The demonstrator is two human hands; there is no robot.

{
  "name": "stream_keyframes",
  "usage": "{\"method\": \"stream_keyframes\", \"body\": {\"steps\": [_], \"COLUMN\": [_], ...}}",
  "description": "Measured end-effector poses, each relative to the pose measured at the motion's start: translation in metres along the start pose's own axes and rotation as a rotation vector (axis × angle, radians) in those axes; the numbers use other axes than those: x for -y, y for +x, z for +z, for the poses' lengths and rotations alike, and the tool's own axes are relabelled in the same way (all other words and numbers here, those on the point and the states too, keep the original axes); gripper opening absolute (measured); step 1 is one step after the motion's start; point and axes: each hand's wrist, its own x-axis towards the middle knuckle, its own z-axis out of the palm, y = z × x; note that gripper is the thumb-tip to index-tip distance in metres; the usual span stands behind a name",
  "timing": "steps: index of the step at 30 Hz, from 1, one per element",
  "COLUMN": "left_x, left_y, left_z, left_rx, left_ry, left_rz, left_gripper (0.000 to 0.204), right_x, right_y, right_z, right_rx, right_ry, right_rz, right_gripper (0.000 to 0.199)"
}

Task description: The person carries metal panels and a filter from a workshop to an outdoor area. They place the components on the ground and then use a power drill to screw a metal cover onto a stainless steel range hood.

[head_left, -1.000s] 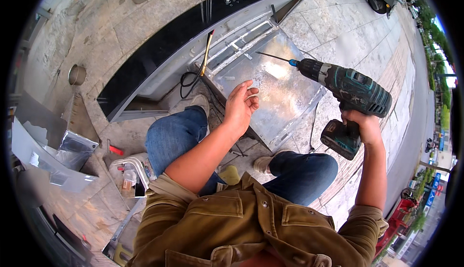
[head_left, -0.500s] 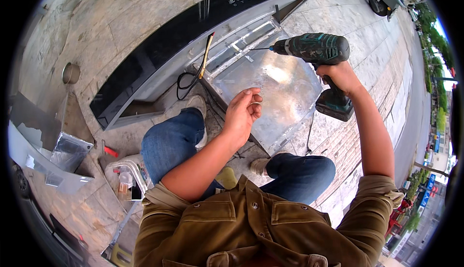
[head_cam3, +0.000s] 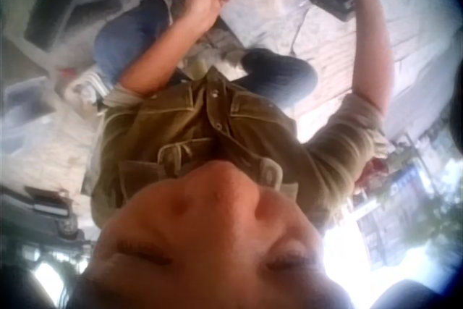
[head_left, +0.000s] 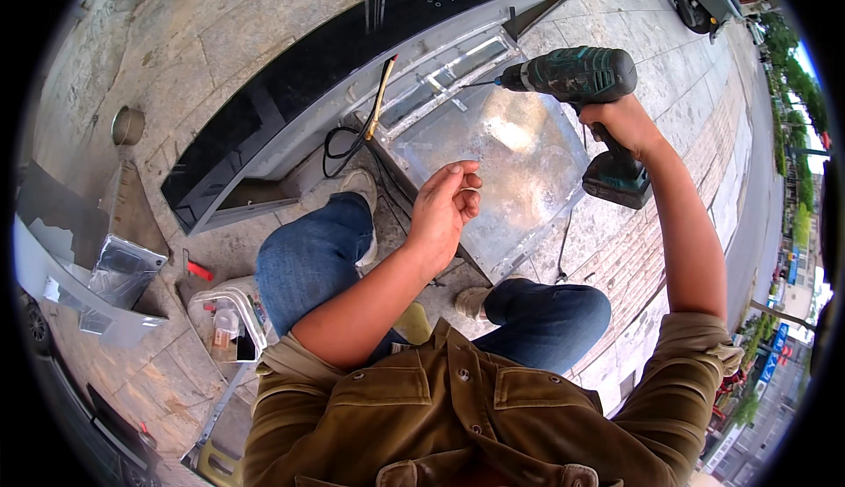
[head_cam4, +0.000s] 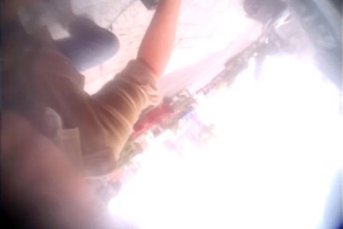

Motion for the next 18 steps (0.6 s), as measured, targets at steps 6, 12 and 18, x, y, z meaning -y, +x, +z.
{"method": "stream_keyframes", "body": {"steps": [6, 12, 18], "left_x": [0.0, 0.0, 0.0], "left_y": [0.0, -0.002, 0.0], "left_z": [0.0, 0.001, 0.0], "left_rx": [-0.003, 0.0, -0.006], "left_ry": [-0.007, -0.011, -0.014], "left_rz": [-0.004, -0.009, -0.006], "left_gripper": [0.022, 0.022, 0.022], "right_x": [0.018, 0.031, 0.038], "right_y": [0.002, 0.0, 0.008], "right_z": [0.0, 0.007, 0.014], "right_rx": [0.017, 0.015, 0.001], "right_ry": [-0.083, -0.247, -0.456], "right_rz": [-0.037, -0.097, -0.253], "right_gripper": [0.016, 0.023, 0.029]}}
